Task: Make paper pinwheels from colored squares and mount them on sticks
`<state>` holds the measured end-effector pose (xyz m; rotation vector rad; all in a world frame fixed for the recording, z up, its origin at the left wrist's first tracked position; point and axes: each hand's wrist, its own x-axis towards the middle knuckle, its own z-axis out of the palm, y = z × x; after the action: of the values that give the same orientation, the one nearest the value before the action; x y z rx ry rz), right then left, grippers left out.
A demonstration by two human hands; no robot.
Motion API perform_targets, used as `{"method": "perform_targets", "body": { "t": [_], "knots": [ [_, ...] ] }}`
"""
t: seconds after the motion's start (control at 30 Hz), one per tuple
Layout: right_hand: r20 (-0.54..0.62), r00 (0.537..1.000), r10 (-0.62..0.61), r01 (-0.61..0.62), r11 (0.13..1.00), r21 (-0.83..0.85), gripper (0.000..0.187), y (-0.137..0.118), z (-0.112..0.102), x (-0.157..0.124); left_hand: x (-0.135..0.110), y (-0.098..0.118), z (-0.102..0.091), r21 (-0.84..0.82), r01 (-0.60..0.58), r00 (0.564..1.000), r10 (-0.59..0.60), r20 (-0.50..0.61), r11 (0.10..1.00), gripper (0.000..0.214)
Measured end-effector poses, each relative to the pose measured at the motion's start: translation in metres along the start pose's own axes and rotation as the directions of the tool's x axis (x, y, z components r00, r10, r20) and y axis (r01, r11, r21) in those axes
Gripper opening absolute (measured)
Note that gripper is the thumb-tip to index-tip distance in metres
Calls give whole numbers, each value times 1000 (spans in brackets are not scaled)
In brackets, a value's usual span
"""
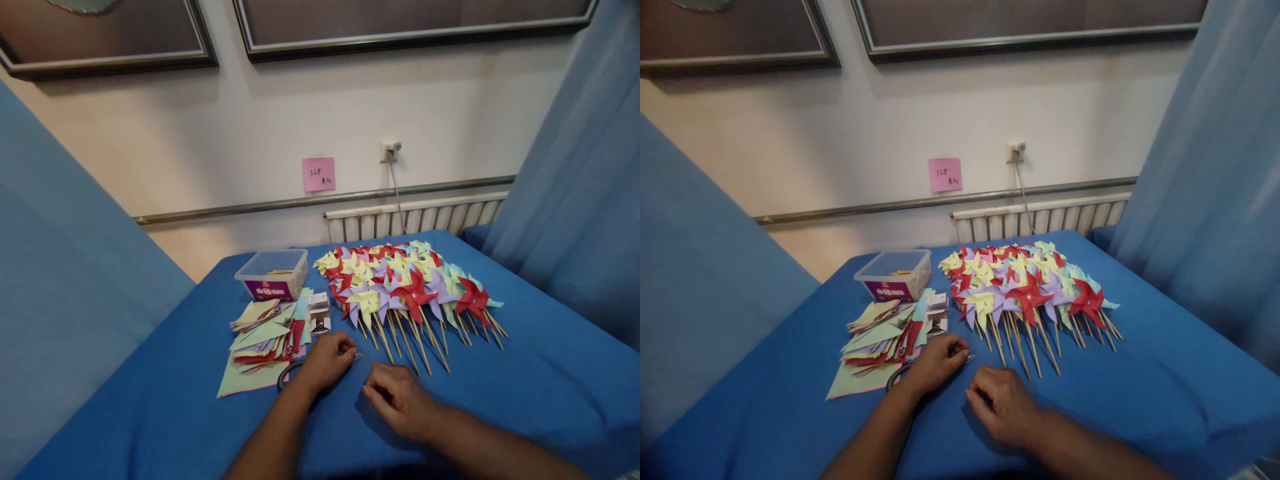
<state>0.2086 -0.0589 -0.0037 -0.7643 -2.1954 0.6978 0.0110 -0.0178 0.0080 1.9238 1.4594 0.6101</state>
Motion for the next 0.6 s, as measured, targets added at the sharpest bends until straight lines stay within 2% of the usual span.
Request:
{"method": "perform_targets", "body": {
  "t": [0.07,0.13,0.2,0.23,0.27,0.33,0.4,0.47,0.53,0.6],
  "knots": [
    [-95,995,3,-3,1000,-4,16,2,-6,19,2,9,-14,-10,-13,1000,13,7,1000,20],
    [-269,963,23,-22,1000,7,19,5,-18,44,6,21,-32,-36,-28,997,25,-74,999,22],
    [-482,876,38,-23,999,36,16,6,-35,72,13,35,-50,-68,-51,978,36,-207,996,25],
    [-580,812,57,-18,997,73,12,4,-44,85,17,42,-59,-90,-69,956,40,-290,994,27],
    [-663,744,78,4,993,121,15,2,-52,98,21,50,-67,-122,-87,926,36,-377,989,31],
    [-735,671,102,41,984,174,45,-7,-67,119,29,64,-79,-182,-158,826,29,-563,970,43],
    [-770,631,92,57,985,164,66,-16,-77,130,34,76,-87,-204,-241,712,30,-702,949,59],
    [-805,589,74,32,993,114,76,-22,-83,134,38,87,-91,-194,-288,623,30,-782,938,71],
    [-829,555,67,-22,998,65,79,-22,-87,133,39,94,-93,-166,-282,567,24,-823,945,79],
    [-838,540,75,-84,996,34,80,-17,-91,132,40,98,-95,-128,-234,539,19,-842,964,86]
  ]
}}
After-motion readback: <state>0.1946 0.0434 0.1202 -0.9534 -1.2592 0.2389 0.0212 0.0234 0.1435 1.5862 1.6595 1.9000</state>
